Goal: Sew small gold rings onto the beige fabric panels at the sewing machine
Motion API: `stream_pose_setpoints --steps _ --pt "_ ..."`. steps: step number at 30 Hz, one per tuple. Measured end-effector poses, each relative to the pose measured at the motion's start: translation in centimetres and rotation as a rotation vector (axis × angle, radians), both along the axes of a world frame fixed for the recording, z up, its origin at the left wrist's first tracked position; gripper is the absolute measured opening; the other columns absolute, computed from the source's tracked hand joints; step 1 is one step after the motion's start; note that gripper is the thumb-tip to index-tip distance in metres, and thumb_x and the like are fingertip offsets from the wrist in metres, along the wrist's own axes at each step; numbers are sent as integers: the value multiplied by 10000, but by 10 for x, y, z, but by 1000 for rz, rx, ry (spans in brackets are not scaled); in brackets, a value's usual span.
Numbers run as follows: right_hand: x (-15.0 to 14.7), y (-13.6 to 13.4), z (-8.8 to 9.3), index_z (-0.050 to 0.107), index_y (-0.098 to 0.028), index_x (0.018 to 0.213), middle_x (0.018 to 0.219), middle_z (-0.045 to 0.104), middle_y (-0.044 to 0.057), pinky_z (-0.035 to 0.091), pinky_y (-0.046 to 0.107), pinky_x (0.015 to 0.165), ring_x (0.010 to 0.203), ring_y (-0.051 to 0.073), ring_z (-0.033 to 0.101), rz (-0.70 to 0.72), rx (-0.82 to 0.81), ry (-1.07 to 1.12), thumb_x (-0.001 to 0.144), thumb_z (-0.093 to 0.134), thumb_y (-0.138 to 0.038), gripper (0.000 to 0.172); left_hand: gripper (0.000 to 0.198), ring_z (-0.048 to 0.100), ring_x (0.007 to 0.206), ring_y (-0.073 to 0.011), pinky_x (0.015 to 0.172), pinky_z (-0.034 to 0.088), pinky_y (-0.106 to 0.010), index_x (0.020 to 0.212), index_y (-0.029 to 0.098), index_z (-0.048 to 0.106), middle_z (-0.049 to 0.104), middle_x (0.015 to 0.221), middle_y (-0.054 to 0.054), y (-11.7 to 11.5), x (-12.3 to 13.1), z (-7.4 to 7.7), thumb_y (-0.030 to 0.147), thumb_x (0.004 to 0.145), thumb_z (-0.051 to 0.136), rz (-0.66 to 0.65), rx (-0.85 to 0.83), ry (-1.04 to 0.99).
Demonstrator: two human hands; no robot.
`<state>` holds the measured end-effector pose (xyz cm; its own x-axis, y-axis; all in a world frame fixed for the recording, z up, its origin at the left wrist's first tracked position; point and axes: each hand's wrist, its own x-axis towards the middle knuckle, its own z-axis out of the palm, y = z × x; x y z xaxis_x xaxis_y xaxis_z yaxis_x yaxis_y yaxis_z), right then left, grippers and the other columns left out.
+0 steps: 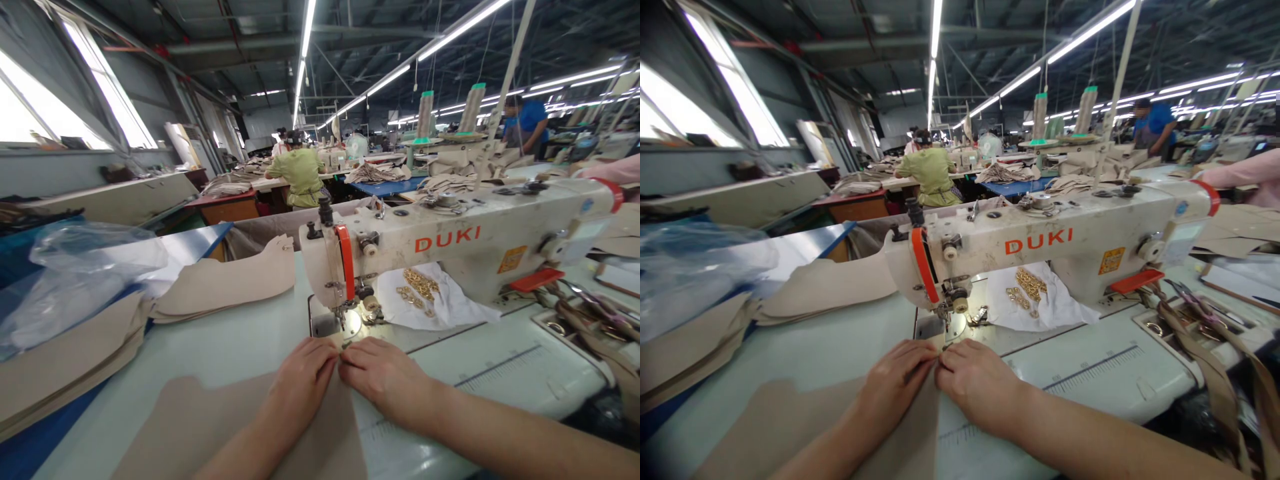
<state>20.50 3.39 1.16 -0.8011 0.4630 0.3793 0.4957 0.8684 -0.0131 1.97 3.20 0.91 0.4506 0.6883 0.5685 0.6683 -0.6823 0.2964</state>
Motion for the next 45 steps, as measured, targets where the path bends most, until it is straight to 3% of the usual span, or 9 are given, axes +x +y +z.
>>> stream_pose_setpoints --steps 7,19,38,45 --pt "6 16 6 592 -150 865 877 624 34 407 315 804 861 184 540 -10 3 -77 881 569 -206 63 175 635 775 -172 718 538 -295 794 190 621 687 803 -35 17 5 -4 145 869 469 9 42 21" --pt "8 42 -2 583 -132 949 972 630 67 421 309 800 934 187 533 -17 -53 -12 901 530 -176 84 226 672 744 -167 691 570 -281 768 196 670 722 789 -40 45 7 -2 182 861 464 36 96 -15" --pt "6 44 -1 570 -123 1039 1020 627 84 431 307 830 967 189 553 -23 -82 -12 901 518 -140 149 216 667 726 -165 682 569 -274 767 193 681 717 777 -41 49 5 -4 180 849 482 80 52 -17" --pt "6 41 -2 595 -123 997 1050 627 88 418 312 894 1008 192 538 -34 -60 -1 882 556 -157 126 241 654 871 -186 819 557 -336 892 179 682 715 902 -70 38 3 -2 183 876 442 54 75 81"
